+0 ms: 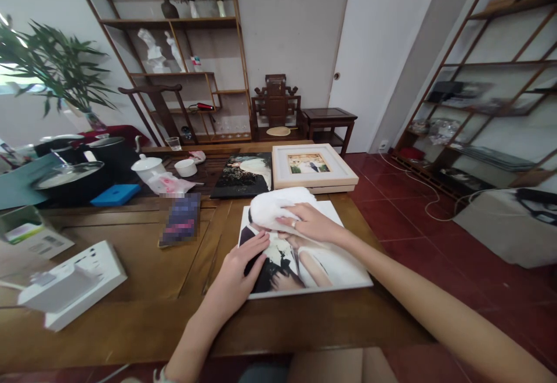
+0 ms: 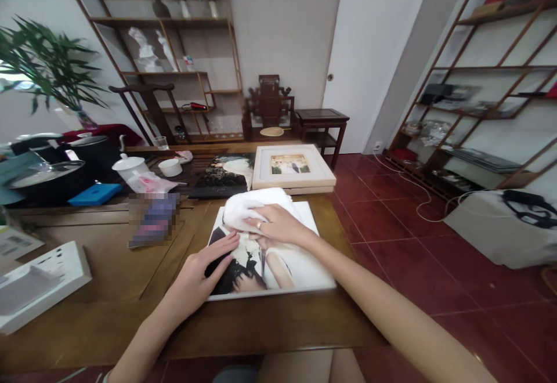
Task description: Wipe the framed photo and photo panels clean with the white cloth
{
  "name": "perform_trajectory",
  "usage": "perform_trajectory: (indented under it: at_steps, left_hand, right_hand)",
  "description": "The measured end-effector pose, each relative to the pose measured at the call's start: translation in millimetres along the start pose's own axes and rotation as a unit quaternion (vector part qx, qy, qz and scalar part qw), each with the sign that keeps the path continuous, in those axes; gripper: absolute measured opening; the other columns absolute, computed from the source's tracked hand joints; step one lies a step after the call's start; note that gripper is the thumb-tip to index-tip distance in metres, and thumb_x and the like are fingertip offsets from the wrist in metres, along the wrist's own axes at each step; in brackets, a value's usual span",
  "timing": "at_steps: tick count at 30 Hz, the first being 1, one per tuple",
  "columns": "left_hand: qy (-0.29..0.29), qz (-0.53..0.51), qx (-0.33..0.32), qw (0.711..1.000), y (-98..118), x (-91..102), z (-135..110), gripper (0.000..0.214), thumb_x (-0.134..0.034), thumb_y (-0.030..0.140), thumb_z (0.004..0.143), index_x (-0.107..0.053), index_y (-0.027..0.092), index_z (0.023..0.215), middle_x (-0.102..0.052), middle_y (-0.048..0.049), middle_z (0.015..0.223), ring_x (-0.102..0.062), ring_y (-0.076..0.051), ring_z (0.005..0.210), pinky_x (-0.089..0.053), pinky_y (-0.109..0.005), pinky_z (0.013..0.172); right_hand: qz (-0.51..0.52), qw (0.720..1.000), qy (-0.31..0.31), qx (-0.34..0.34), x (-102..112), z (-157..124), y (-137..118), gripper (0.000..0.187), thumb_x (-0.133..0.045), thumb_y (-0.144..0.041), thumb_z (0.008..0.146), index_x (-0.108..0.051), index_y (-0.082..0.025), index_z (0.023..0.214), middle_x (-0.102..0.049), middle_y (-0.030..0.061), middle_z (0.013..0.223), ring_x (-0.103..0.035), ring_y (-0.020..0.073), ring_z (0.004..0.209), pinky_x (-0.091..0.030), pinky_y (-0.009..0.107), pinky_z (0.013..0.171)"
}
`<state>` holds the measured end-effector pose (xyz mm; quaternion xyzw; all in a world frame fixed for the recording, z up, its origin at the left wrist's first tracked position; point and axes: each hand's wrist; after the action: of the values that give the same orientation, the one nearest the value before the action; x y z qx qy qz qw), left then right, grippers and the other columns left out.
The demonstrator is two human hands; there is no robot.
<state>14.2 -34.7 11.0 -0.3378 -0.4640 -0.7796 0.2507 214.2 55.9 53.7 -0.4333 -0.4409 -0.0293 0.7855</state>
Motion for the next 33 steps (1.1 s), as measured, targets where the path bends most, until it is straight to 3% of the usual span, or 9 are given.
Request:
perform_trajectory:
  at_steps: [7, 12, 18, 22, 25, 28, 33]
  left_hand:
    - [0.003, 0.007, 0.005, 1.0, 1, 0.6, 1, 0.031, -0.045, 0.024, 0.089, -0.061, 0.021, 0.115, -0.059, -0.0056, 0.125, -0.05, -0.022, 0.121, -0.04, -0.044, 0.101]
    - [0.014, 0.011, -0.009, 1.0, 4, 2.4, 3, 0.031, -0.046, 0.025, 0.089, -0.062, 0.019, 0.114, -0.06, -0.0059, 0.124, -0.052, -0.022, 0.119, -0.042, -0.041, 0.101]
    - [0.024, 0.013, -0.017, 1.0, 2, 1.3, 3, 0.03, -0.046, 0.025, 0.088, -0.063, 0.021, 0.112, -0.061, -0.0052, 0.122, -0.053, -0.022, 0.118, -0.043, -0.041, 0.1]
    - [0.022, 0.016, -0.019, 0.999, 1, 1.1, 3, 0.03, -0.047, 0.026, 0.088, -0.063, 0.021, 0.112, -0.062, -0.0054, 0.121, -0.054, -0.023, 0.117, -0.043, -0.042, 0.099]
    - [0.018, 0.015, -0.023, 0.999, 1, 2.1, 4, 0.031, -0.047, 0.027, 0.087, -0.063, 0.02, 0.113, -0.062, -0.0059, 0.121, -0.053, -0.023, 0.118, -0.043, -0.042, 0.1]
    - [0.018, 0.012, -0.024, 0.999, 1, 3.0, 4, 0.031, -0.048, 0.026, 0.087, -0.063, 0.02, 0.113, -0.062, -0.0057, 0.121, -0.054, -0.023, 0.117, -0.043, -0.042, 0.099]
    - [0.018, 0.003, -0.022, 1.0, 1, 3.8, 4, 0.029, -0.049, 0.026, 0.087, -0.064, 0.022, 0.112, -0.062, -0.0051, 0.121, -0.054, -0.023, 0.117, -0.044, -0.041, 0.099]
  right_hand:
    - [-0.022, 0.995, 0.061, -0.077, 36, -43, 36, 0.041, -0.039, -0.048, 0.091, -0.065, -0.017, 0.1, -0.066, 0.0086, 0.107, -0.058, 0.0276, 0.1, -0.041, 0.039, 0.088]
    - [-0.044, 0.993, 0.069, -0.088, 36, -55, 40, 0.035, -0.04, -0.042, 0.09, -0.066, -0.02, 0.096, -0.066, 0.007, 0.108, -0.058, 0.0271, 0.1, -0.041, 0.04, 0.088]
    - [-0.075, 0.99, 0.033, -0.113, 10, -96, 1, 0.035, -0.047, -0.043, 0.087, -0.065, -0.02, 0.107, -0.059, 0.0106, 0.121, -0.04, 0.0314, 0.124, -0.033, 0.049, 0.099]
    - [-0.052, 0.996, -0.052, -0.053, 6, -124, -44, 0.024, -0.053, -0.032, 0.086, -0.065, -0.024, 0.105, -0.058, 0.007, 0.123, -0.041, 0.0264, 0.124, -0.032, 0.043, 0.102]
    - [-0.021, 0.994, -0.107, -0.018, 11, -130, -59, 0.018, -0.058, -0.024, 0.082, -0.066, -0.025, 0.098, -0.057, 0.0037, 0.124, -0.042, 0.0227, 0.123, -0.032, 0.036, 0.103]
    - [-0.015, 0.991, -0.119, -0.059, 14, -124, -46, 0.023, -0.053, -0.035, 0.086, -0.066, -0.022, 0.101, -0.054, 0.0082, 0.128, -0.04, 0.0248, 0.125, -0.034, 0.038, 0.102]
    - [-0.039, 0.994, -0.033, -0.1, 21, -91, 2, 0.043, -0.043, -0.052, 0.088, -0.065, -0.021, 0.107, -0.056, 0.0097, 0.125, -0.039, 0.0295, 0.125, -0.032, 0.044, 0.1]
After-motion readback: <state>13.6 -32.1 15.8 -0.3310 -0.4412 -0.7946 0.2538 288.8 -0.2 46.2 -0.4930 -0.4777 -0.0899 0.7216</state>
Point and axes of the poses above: each hand's wrist, its own z-axis towards the middle knuckle, its own x-axis out of the back of the hand, y = z × x
